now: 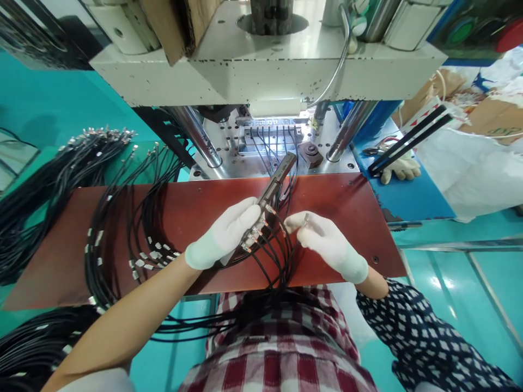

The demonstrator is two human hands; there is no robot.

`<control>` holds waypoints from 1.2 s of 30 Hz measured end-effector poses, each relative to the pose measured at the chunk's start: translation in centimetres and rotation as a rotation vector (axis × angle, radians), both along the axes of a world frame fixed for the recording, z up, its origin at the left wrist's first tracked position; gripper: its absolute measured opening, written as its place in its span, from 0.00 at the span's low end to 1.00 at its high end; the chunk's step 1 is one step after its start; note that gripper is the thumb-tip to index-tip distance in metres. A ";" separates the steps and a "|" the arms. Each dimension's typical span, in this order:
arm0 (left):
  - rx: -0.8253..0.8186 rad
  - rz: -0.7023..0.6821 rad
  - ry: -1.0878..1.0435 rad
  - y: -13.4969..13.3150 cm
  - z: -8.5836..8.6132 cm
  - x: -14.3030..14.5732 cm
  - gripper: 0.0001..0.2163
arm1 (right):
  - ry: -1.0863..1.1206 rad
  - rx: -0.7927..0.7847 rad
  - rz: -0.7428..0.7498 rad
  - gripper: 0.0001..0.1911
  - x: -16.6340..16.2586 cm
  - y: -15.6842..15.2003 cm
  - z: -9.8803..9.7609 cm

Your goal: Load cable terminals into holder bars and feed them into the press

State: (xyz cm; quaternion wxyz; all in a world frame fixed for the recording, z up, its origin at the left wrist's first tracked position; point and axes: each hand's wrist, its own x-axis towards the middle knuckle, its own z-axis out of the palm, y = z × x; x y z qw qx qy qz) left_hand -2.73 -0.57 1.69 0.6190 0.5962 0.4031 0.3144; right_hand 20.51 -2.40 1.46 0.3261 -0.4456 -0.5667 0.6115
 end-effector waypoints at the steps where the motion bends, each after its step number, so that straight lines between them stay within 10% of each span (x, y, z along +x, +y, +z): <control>1: -0.033 0.015 -0.027 0.1 0.0 -0.1 0.18 | 0.015 -0.013 0.003 0.16 0.1 -0.3 -0.2; 7: -0.099 0.033 -0.115 0.2 0.4 -0.1 0.18 | 0.224 -0.175 0.109 0.28 -0.6 -0.4 -1.2; 14: -0.110 -0.020 -0.148 -0.2 0.5 -0.1 0.18 | 0.392 -0.427 0.158 0.20 -1.6 -0.5 -1.7; 24: -0.024 -0.096 0.033 -0.8 0.8 -0.2 0.20 | 0.073 0.062 -0.364 0.10 -2.2 -0.2 0.0; 28: 0.018 -0.120 0.083 -0.6 0.7 -0.1 0.19 | -0.123 0.217 -0.221 0.14 -2.5 0.2 1.0; 36: 0.142 -0.214 0.224 -0.1 1.4 -0.3 0.16 | -0.027 0.053 -0.064 0.13 -2.3 1.4 0.9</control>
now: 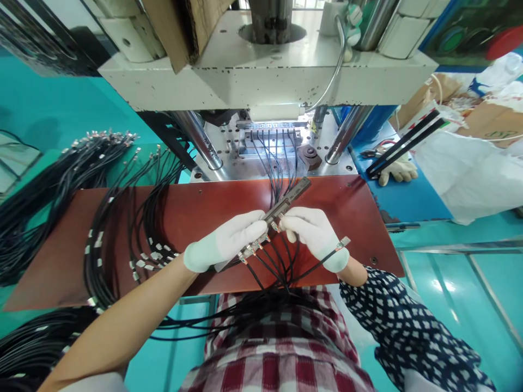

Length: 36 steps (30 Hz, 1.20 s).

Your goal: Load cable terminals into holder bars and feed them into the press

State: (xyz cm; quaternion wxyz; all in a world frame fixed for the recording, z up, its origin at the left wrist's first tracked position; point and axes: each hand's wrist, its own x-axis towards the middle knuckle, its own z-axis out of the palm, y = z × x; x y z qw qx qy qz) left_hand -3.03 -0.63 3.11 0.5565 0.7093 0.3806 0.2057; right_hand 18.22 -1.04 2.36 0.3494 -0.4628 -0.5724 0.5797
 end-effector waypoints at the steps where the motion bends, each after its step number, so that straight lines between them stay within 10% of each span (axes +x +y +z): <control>1: 0.033 -0.008 0.058 0.1 0.1 0.0 0.16 | -0.016 0.007 0.014 0.13 -0.1 0.0 0.0; 14: -0.031 0.093 0.026 0.0 -0.9 -0.1 0.17 | -0.175 -0.090 0.028 0.16 6.7 -2.6 -1.7; 23: -0.104 0.020 -0.029 0.0 -1.1 0.1 0.18 | 0.439 -0.234 -0.278 0.17 5.1 -3.5 -1.8; 29: -0.218 0.014 -0.106 0.0 -1.3 0.1 0.19 | -0.055 -0.025 -0.132 0.14 2.8 -0.7 -0.2; 36: -0.245 0.007 -0.165 -0.3 -1.9 0.0 0.18 | -0.152 0.031 -0.019 0.19 1.1 -0.1 0.3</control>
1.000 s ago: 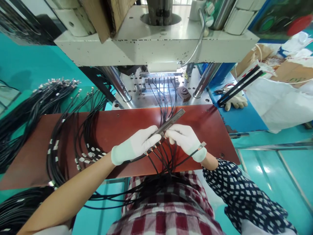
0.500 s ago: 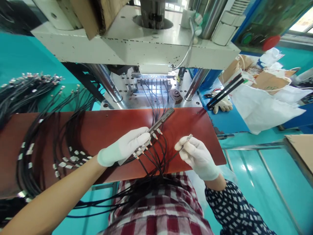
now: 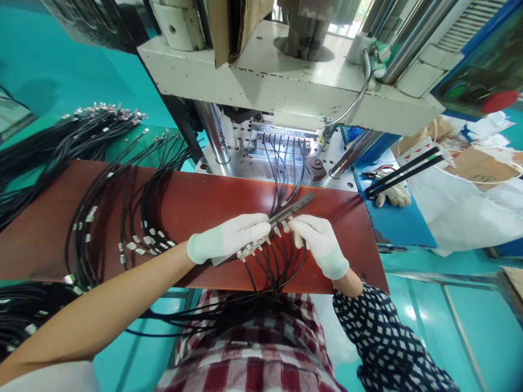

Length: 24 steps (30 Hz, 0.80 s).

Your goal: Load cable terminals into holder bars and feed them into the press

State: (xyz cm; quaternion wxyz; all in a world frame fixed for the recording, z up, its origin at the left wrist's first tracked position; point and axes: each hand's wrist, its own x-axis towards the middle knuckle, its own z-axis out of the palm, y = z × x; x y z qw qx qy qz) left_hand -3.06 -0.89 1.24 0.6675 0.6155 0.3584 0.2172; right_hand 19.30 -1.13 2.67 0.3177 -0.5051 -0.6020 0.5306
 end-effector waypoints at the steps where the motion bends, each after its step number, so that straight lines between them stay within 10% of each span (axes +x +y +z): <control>1: -0.001 -0.003 0.005 0.0 0.0 0.0 0.18 | -0.008 0.000 0.011 0.20 0.0 0.1 0.0; 10: 0.403 0.032 0.355 0.0 -0.1 0.1 0.16 | -0.080 0.050 0.059 0.21 0.3 0.1 -0.7; 17: -0.066 -0.018 -0.034 -0.2 -0.2 0.1 0.20 | -0.016 -0.020 0.087 0.19 0.4 0.5 0.2; 24: -0.077 -0.005 -0.054 -0.1 -0.5 0.1 0.20 | -0.034 -0.051 0.061 0.19 0.4 0.5 0.1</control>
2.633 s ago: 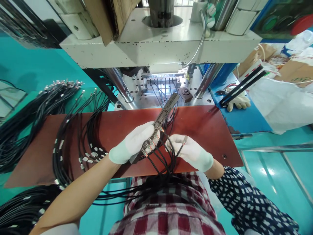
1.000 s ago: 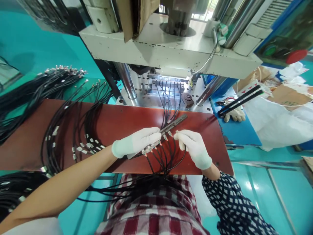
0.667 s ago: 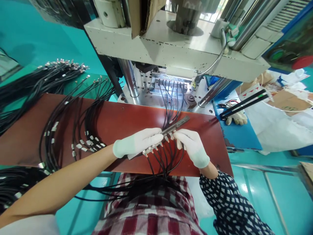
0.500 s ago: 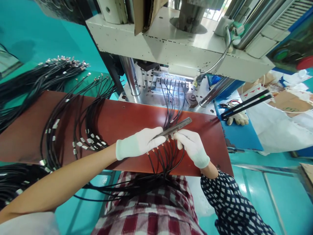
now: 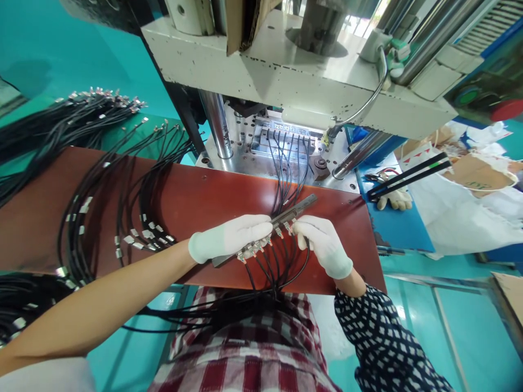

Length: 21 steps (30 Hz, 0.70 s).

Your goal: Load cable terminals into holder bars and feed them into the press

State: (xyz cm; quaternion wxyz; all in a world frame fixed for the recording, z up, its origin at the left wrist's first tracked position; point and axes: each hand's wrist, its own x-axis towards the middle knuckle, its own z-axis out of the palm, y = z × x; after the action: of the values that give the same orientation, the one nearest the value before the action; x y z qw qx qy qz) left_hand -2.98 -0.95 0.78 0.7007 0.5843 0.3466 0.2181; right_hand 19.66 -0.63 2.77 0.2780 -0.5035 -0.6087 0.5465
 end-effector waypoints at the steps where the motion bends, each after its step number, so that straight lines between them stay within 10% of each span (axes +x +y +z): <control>1: -0.006 -0.003 0.005 0.0 0.1 0.0 0.20 | -0.005 -0.004 0.001 0.19 0.0 0.0 -0.1; 8: 0.006 -0.018 0.068 -0.2 0.8 0.3 0.21 | 0.002 -0.001 0.011 0.20 -0.1 -0.1 -0.1; 14: 0.456 0.007 0.413 -0.2 1.0 0.4 0.17 | -0.029 0.132 -0.012 0.17 -0.2 -0.2 -1.1; 21: 0.200 0.039 0.320 0.2 1.5 0.6 0.18 | -0.398 0.395 -0.073 0.11 -0.2 -0.8 -1.8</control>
State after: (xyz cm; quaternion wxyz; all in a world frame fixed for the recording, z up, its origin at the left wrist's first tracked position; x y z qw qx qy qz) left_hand -2.34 -0.80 2.25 0.5707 0.6715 0.4413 0.1692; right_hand 19.46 -1.48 0.98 0.2653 -0.5587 -0.7274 0.2972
